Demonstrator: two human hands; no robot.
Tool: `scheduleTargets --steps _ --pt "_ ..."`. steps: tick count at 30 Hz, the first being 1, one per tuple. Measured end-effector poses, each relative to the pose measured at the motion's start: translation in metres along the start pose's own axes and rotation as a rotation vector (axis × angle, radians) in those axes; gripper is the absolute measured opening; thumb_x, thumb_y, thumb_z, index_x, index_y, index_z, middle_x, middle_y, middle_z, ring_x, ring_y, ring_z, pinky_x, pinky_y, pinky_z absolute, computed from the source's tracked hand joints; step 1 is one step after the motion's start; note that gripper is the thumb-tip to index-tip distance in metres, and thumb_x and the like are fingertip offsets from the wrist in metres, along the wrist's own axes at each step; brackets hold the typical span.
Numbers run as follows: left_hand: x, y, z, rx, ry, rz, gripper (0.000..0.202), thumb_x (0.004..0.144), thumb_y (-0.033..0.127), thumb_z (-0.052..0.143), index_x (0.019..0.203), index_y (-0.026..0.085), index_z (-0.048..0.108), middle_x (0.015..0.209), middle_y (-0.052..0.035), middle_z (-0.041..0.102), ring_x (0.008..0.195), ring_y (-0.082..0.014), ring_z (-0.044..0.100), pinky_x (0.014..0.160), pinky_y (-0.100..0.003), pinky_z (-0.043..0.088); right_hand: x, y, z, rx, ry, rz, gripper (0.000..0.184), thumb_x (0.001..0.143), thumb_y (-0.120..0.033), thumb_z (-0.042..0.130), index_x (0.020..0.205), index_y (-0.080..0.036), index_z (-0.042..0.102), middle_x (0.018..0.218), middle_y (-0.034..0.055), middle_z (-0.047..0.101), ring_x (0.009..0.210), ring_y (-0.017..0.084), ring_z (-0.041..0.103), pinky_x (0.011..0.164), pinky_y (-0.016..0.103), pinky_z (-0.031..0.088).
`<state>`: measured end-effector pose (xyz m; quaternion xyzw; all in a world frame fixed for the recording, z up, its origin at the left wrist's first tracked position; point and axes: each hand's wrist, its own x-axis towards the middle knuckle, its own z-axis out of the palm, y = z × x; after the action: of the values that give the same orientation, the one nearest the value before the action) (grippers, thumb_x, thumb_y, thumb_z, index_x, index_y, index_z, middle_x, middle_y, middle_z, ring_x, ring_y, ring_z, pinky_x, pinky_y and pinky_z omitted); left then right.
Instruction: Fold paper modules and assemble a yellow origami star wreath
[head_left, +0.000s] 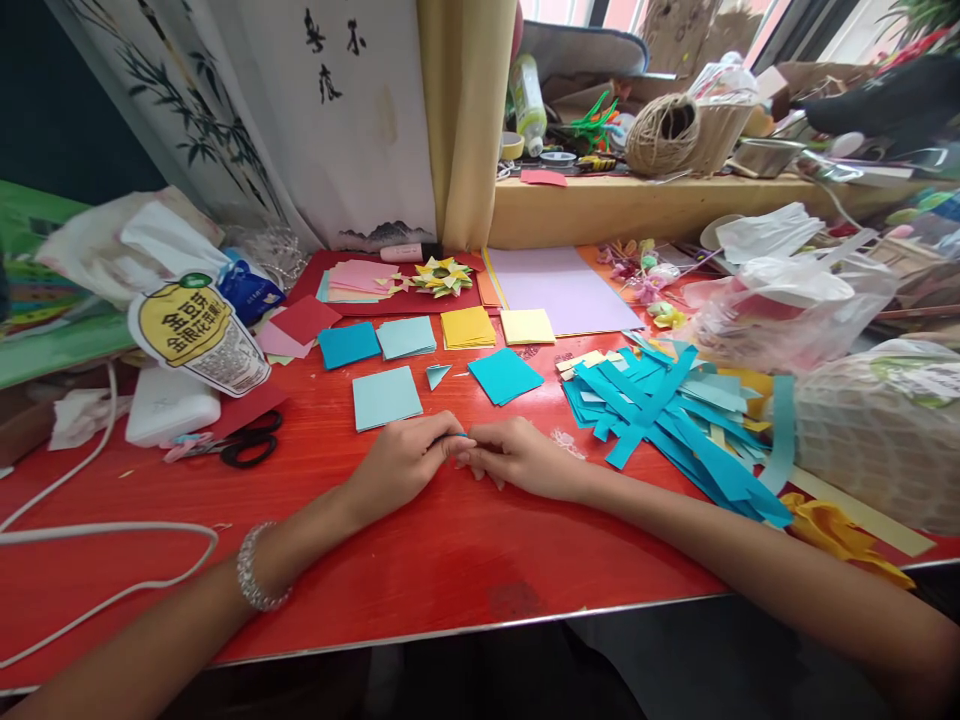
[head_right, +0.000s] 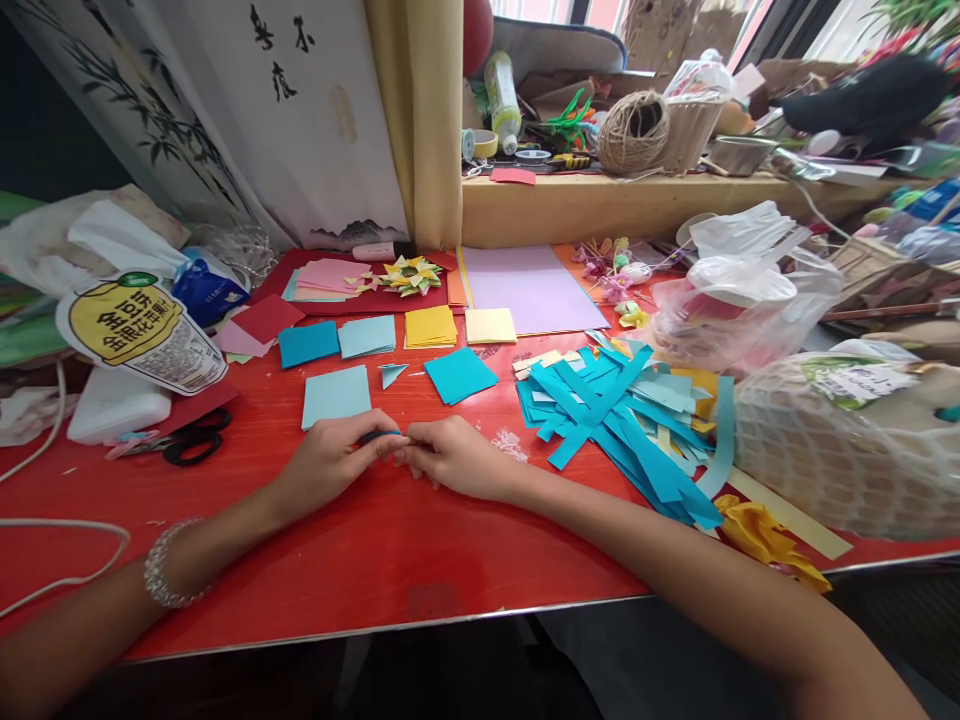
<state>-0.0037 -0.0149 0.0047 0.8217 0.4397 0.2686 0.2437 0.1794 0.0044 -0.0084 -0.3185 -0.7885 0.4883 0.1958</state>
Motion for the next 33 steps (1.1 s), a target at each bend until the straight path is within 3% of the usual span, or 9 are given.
scheduleTargets --steps 6,13,20,33 --pt "-0.0015 0.0014 0.0021 0.011 -0.003 0.018 0.021 0.089 0.026 0.044 0.072 0.018 0.054 0.064 0.0028 0.06 0.058 -0.009 0.053 0.055 -0.019 0.037 0.0 -0.004 0.0012 -0.104 0.007 0.003 0.027 0.086 -0.034 0.047 0.069 -0.014 0.055 0.058 -0.0012 0.051 0.052 0.007 0.045 0.048 0.019 0.033" --pt "-0.0003 -0.0011 0.0003 -0.127 -0.032 -0.051 0.02 0.089 0.022 0.038 0.079 0.019 0.054 0.056 0.0049 0.052 0.052 -0.0083 0.049 0.055 -0.019 0.039 -0.0009 -0.0035 -0.0038 0.109 -0.029 0.057 0.035 0.084 -0.044 0.048 0.071 -0.013 0.056 0.058 -0.0008 0.055 0.043 0.006 0.047 0.043 0.019 0.037" --pt "0.0025 0.0008 -0.0044 -0.201 0.007 -0.186 0.028 0.086 0.038 0.047 0.068 0.017 0.052 0.055 0.0046 0.053 0.052 -0.0087 0.048 0.053 -0.02 0.036 0.0025 -0.003 -0.0055 0.226 -0.027 0.124 0.038 0.083 -0.047 0.048 0.072 -0.012 0.057 0.054 -0.0023 0.053 0.039 0.005 0.046 0.039 0.018 0.036" --pt "0.0004 0.0022 -0.0011 -0.151 0.05 -0.143 0.034 0.091 0.034 0.034 0.061 0.019 0.038 0.05 0.0055 0.042 0.048 -0.0086 0.039 0.05 -0.022 0.031 0.0031 -0.0012 -0.0085 0.295 -0.083 0.121 0.036 0.082 -0.046 0.051 0.069 -0.012 0.057 0.053 -0.0024 0.053 0.039 0.004 0.046 0.039 0.017 0.036"
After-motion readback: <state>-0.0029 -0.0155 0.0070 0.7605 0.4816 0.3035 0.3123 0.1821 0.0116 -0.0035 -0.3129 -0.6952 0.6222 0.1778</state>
